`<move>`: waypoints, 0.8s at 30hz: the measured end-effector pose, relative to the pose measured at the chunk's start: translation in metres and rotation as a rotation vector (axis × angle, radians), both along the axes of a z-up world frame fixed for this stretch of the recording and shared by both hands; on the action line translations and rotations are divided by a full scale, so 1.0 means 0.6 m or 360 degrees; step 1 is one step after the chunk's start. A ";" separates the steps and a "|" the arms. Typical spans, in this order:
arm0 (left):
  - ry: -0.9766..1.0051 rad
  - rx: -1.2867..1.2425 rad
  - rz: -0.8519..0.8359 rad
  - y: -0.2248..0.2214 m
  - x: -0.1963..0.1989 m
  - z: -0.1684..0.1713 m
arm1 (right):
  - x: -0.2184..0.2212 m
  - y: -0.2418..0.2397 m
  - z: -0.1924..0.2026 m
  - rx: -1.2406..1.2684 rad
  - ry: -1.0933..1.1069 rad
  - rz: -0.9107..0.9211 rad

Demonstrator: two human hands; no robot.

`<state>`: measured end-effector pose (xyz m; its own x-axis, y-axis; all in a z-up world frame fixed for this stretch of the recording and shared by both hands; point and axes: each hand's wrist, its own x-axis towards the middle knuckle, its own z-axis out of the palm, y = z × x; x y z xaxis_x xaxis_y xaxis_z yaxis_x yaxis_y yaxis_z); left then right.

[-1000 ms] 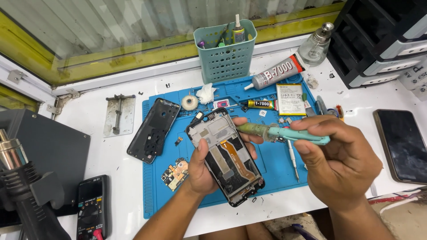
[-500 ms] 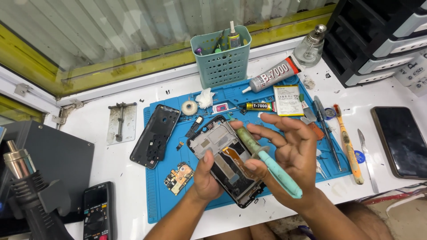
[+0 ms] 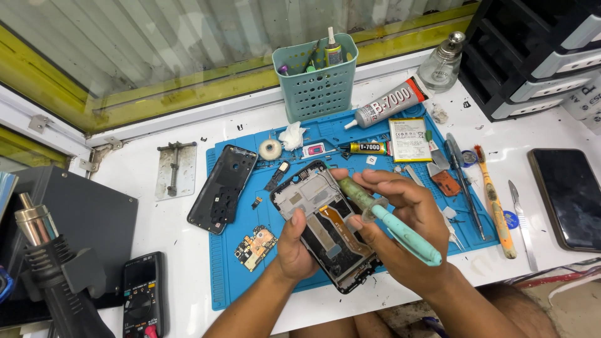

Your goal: Applying liquid adhesive to the internal frame of a mobile phone using a syringe tool for repair purposes.

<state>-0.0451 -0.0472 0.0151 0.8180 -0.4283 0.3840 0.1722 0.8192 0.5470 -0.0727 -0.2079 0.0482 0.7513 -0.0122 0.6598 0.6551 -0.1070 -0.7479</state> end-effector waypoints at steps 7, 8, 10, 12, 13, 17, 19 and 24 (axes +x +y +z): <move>0.0007 0.0071 -0.0046 0.000 -0.001 -0.005 | -0.002 -0.004 0.022 -0.0183 0.0024 -0.0192; 0.0078 0.0057 -0.0150 -0.001 -0.002 -0.008 | 0.000 -0.004 0.021 -0.0127 0.0015 -0.0200; 0.0147 0.0046 -0.0259 0.000 -0.003 -0.012 | 0.000 -0.006 0.020 -0.0069 0.0004 -0.0212; 0.0165 0.0177 -0.0386 0.002 0.000 -0.015 | -0.002 -0.009 0.023 0.0485 0.0511 0.0029; 0.0162 0.0180 -0.0394 0.004 0.001 -0.014 | 0.000 -0.017 0.022 0.0489 0.0507 0.0021; 0.0201 0.0171 -0.0432 0.008 0.008 -0.009 | 0.007 -0.047 0.015 0.0331 0.0456 -0.0233; 0.0193 0.0211 -0.0379 0.011 0.013 -0.009 | 0.008 -0.057 0.010 0.0331 0.0463 -0.0262; 0.0219 0.0198 -0.0313 0.013 0.020 -0.017 | 0.007 -0.077 -0.009 0.0411 0.0455 -0.0027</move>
<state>-0.0332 -0.0393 0.0048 0.7550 -0.6213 0.2097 0.4012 0.6906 0.6017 -0.0683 -0.2541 0.0431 0.9028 -0.1645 0.3975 0.4161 0.0998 -0.9038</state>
